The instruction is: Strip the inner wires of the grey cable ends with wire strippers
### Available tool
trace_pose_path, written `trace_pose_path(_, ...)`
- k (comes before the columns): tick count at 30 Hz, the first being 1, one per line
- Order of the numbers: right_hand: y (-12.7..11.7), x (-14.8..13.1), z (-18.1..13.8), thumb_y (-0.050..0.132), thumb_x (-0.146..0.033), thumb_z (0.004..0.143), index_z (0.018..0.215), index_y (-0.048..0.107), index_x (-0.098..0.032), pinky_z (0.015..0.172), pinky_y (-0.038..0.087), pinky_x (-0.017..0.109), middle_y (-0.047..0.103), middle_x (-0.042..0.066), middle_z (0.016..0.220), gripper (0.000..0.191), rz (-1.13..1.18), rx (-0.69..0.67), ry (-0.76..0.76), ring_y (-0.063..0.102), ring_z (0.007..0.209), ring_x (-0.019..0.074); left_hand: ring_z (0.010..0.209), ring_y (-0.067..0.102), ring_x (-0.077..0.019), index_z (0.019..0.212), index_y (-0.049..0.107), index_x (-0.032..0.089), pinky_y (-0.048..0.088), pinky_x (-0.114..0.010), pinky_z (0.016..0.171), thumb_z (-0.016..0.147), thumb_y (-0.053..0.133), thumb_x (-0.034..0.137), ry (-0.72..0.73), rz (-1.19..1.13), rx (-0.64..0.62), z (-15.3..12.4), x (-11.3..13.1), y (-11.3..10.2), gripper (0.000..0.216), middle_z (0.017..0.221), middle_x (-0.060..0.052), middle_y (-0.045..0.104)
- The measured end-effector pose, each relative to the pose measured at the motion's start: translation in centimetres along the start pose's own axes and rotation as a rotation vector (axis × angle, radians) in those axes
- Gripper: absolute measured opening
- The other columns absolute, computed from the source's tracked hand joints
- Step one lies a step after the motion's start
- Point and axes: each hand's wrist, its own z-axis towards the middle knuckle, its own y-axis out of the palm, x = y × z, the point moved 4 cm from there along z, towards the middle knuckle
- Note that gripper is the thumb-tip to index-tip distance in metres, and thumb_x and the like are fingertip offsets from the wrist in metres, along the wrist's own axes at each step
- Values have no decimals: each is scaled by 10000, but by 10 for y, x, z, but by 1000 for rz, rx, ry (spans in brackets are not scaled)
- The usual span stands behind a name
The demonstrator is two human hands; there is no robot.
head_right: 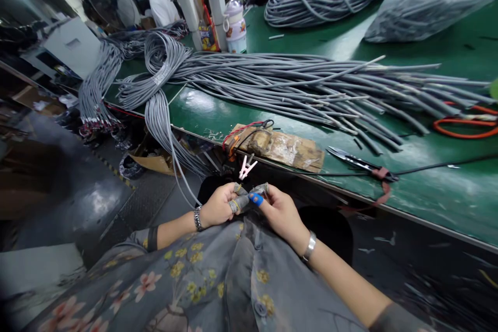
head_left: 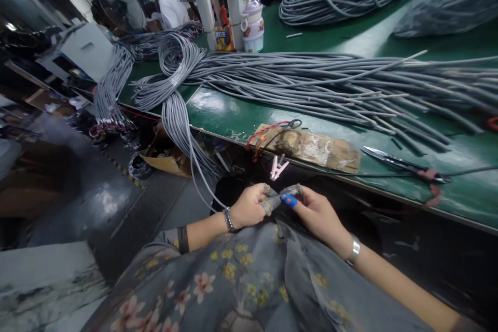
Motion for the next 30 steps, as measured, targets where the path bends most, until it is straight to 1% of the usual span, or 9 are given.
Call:
trace_pose_path(5,3,2,1,787,-552,547,599,500,-213,581,442,268,542,-12,575,448,208,-27,64,505,595,142,355,358,-24,779,496,151,276,-173,385,681,697,525,31,-59,4,-1,3,-1,436,494,83,488)
trace_pose_path(8,10,10,0,796,-550,509,639,506,-205,428,294,213,468,-50,536,469,397,-93,233,336,448,69,335,326,-23,775,494,154,220,-175,357,639,696,600,47,-113,-48,-1,0,-1,508,477,83,482)
trace_pose_path(10,16,15,-2,779,-573,487,642,492,-206,394,195,202,438,-65,511,492,480,-151,338,222,404,40,327,313,-21,766,495,155,196,-177,350,595,710,636,51,-155,-114,-2,-3,0,554,463,83,479)
trace_pose_path(15,21,27,1,767,-537,515,595,492,-198,398,167,206,377,-67,446,443,425,-144,387,228,392,49,328,295,-19,734,517,143,191,-186,361,516,758,650,19,-199,-230,-4,-8,0,602,430,81,462)
trace_pose_path(20,2,30,5,660,-644,636,696,541,-206,419,236,227,484,-25,573,459,338,30,282,309,457,86,358,296,-24,690,524,141,194,-189,390,534,759,636,42,-218,-185,-5,-5,-6,570,426,75,443)
trace_pose_path(24,-11,0,2,684,-617,664,899,631,-219,597,443,287,624,49,836,466,41,-45,-106,536,688,176,394,298,-27,632,511,138,206,-190,414,544,754,639,75,-171,-143,-3,-4,-10,563,440,71,419)
trace_pose_path(26,-10,-15,-1,684,-573,700,844,647,-220,699,471,316,631,62,859,383,-108,-96,-254,566,773,204,427,324,-32,639,531,129,248,-189,439,542,765,624,89,-115,-164,-3,-4,-9,557,469,65,434)
trace_pose_path(28,-6,-20,-1,616,-582,762,691,617,-209,697,465,318,604,54,768,380,-183,-125,-268,549,727,191,486,385,-44,668,571,116,322,-192,495,564,766,600,131,-35,-182,-3,-1,-8,532,532,43,499)
trace_pose_path(30,1,-12,1,572,-652,753,569,542,-199,606,441,301,530,24,630,490,-170,-211,-130,486,607,158,562,452,-60,695,614,106,382,-201,576,591,763,578,200,57,-202,-4,2,-8,506,612,13,572)
